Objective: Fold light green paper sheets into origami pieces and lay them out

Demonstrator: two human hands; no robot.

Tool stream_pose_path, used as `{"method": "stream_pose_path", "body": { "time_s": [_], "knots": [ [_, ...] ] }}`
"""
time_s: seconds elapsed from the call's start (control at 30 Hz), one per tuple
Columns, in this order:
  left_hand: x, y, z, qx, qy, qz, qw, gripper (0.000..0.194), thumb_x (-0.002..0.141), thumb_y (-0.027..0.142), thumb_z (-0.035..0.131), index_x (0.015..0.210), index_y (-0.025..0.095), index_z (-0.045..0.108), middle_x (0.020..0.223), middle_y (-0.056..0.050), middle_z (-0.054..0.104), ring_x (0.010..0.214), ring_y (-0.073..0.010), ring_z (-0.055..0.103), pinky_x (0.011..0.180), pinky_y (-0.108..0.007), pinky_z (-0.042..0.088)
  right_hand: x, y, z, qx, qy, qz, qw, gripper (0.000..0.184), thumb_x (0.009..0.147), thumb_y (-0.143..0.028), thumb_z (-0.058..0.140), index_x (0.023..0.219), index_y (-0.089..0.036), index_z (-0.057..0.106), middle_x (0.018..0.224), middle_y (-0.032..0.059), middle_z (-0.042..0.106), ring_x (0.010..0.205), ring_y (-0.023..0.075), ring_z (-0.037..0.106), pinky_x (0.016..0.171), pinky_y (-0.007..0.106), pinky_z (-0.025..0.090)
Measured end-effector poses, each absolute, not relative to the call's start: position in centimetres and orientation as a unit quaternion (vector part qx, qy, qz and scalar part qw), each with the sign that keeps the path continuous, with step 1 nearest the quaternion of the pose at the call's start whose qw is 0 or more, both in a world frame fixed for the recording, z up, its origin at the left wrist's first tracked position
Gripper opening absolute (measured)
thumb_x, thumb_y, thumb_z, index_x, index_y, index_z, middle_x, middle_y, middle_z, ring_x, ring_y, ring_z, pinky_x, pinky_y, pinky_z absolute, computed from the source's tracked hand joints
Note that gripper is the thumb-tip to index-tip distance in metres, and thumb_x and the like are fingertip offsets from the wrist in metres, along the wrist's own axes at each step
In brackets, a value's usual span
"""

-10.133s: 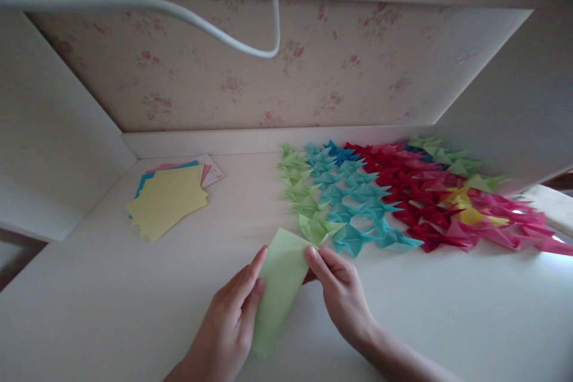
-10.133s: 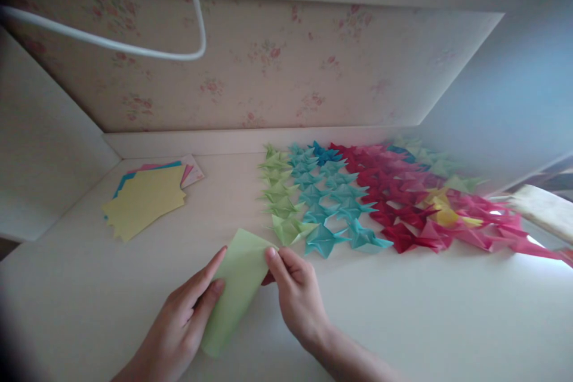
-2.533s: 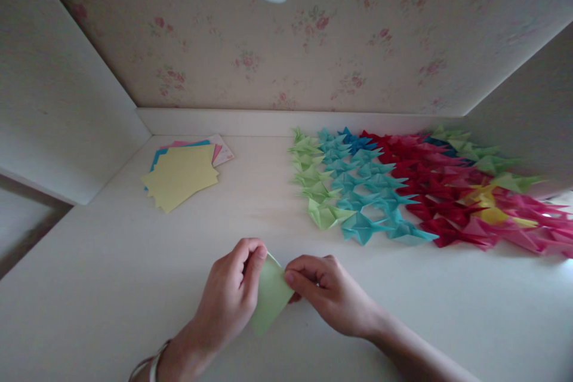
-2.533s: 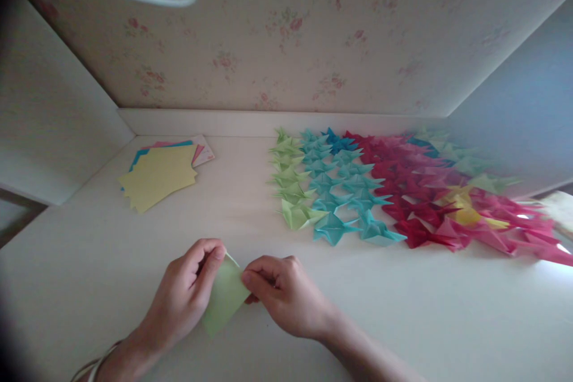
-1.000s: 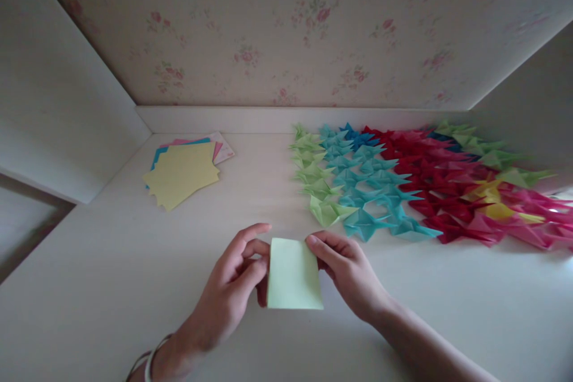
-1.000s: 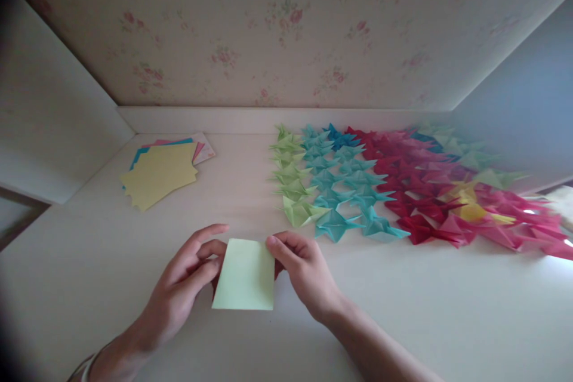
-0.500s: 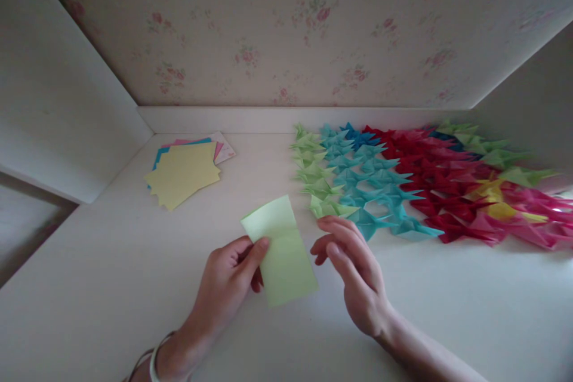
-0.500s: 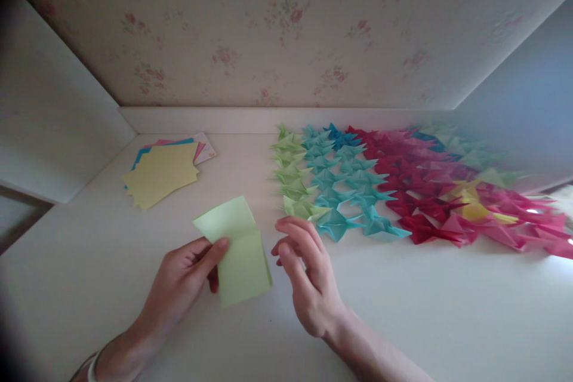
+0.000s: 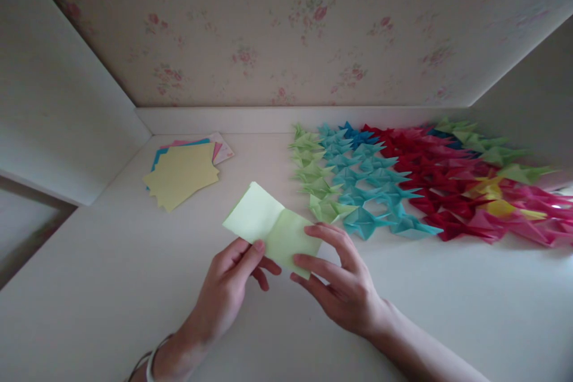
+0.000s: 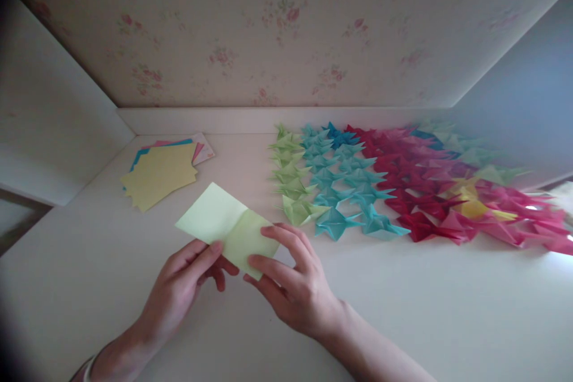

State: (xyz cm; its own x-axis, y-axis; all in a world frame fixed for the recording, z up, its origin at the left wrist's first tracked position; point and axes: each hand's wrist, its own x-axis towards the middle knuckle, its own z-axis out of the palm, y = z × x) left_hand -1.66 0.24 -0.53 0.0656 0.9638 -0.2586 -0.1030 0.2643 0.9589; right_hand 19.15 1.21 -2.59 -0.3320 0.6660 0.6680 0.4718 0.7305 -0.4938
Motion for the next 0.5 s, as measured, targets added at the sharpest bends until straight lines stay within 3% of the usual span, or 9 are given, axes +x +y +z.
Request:
{"method": "stream_pose_path", "body": {
  "time_s": [0.17, 0.33, 0.5],
  "knots": [
    [-1.93, 0.37, -0.38, 0.452, 0.525, 0.427, 0.582, 0.026, 0.093, 0.037, 0.061, 0.079, 0.015, 0.067, 0.068, -0.002, 0.073, 0.057, -0.0142, 0.064, 0.054, -0.024, 0.052, 19.80, 1.39, -2.04, -0.355, -0.818, 0.096, 0.443, 0.025, 0.082, -0.017, 0.073, 0.106, -0.026, 0.071, 0.136, 0.0125, 0.052, 0.132, 0.0378, 0.048, 0.107, 0.061, 0.042],
    [-1.87, 0.39, -0.12, 0.482, 0.539, 0.403, 0.561, 0.028, 0.094, 0.038, 0.060, 0.079, 0.016, 0.066, 0.070, -0.003, 0.073, 0.058, -0.0147, 0.065, 0.055, -0.024, 0.053, 19.81, 1.40, -2.39, -0.348, -0.798, 0.183, 0.457, 0.021, 0.086, -0.011, 0.070, 0.102, -0.024, 0.071, 0.137, 0.0121, 0.051, 0.134, 0.0333, 0.048, 0.109, 0.052, 0.044],
    [-1.85, -0.07, -0.02, 0.518, 0.540, 0.360, 0.557, 0.032, 0.097, 0.043, 0.055, 0.087, 0.016, 0.069, 0.080, -0.006, 0.077, 0.065, -0.0180, 0.069, 0.061, -0.027, 0.054, 19.06, 1.34, -2.75, -0.401, -0.683, 0.356, 0.496, 0.008, 0.091, -0.020, 0.068, 0.093, -0.025, 0.074, 0.136, 0.0097, 0.055, 0.128, 0.0280, 0.055, 0.110, 0.048, 0.045]
  ]
}}
